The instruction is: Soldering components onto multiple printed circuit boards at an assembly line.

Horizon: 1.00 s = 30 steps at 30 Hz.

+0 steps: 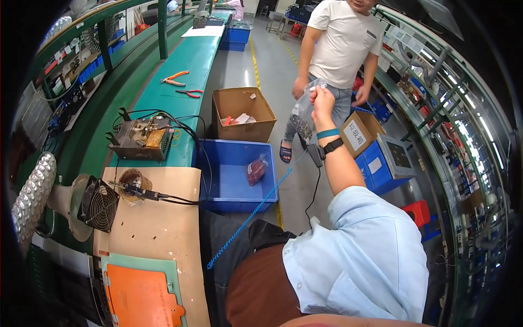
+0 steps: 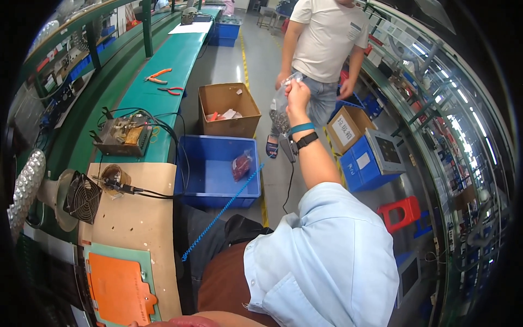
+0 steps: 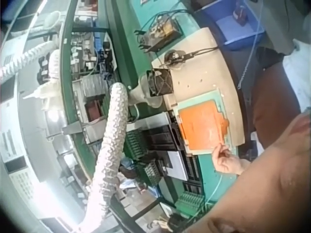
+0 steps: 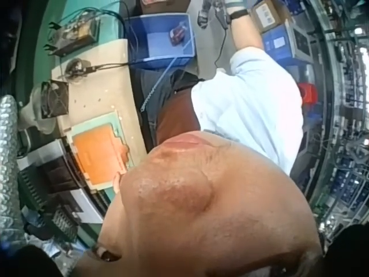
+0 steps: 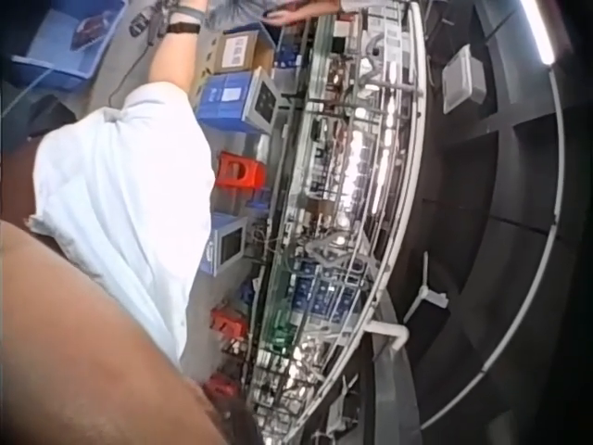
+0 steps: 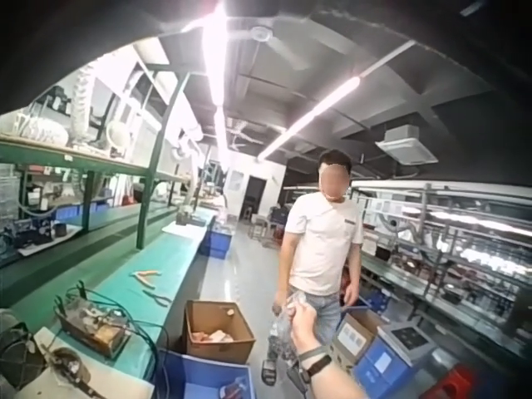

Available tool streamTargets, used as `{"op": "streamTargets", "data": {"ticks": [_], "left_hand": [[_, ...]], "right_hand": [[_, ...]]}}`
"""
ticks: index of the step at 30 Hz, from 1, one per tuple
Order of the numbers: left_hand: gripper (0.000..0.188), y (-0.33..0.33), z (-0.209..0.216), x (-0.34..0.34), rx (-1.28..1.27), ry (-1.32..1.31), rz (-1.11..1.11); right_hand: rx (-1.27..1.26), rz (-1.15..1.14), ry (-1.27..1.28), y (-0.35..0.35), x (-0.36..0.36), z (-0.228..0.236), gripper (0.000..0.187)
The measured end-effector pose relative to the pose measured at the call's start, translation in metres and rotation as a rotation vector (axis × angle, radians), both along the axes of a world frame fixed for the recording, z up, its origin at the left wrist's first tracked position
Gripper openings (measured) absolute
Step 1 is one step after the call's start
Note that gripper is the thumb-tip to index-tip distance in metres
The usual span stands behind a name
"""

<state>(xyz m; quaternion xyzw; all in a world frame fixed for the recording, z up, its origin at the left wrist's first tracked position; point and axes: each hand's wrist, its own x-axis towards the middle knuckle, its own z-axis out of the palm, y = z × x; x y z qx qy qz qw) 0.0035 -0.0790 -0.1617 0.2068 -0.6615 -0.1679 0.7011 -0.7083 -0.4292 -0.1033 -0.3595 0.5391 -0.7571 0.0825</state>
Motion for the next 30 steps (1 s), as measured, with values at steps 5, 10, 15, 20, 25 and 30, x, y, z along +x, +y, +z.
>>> {"op": "streamTargets", "data": {"ticks": [5,10,15,20,25,30], "left_hand": [[0.072,0.057,0.027,-0.057,0.766,0.312,0.589],[0.074,0.062,0.041,-0.061,0.789,0.227,0.685],[0.052,0.074,0.036,-0.034,0.843,0.133,0.492],[0.051,0.087,0.033,-0.008,0.891,0.085,0.285],[0.055,0.093,0.051,-0.017,0.968,0.018,0.317],[0.058,0.088,0.066,-0.024,1.006,0.02,0.28]], "right_hand": [[0.096,0.013,-0.072,-0.005,0.025,-0.04,0.026],[0.213,0.097,-0.129,0.002,0.039,-0.086,0.025],[0.398,0.184,-0.291,0.004,0.07,-0.172,0.026],[0.656,0.209,-0.43,0.029,0.105,-0.28,0.024],[0.841,0.224,-0.42,0.029,0.105,-0.358,0.024],[1.083,0.154,-0.216,0.011,0.093,-0.401,0.027]]}}
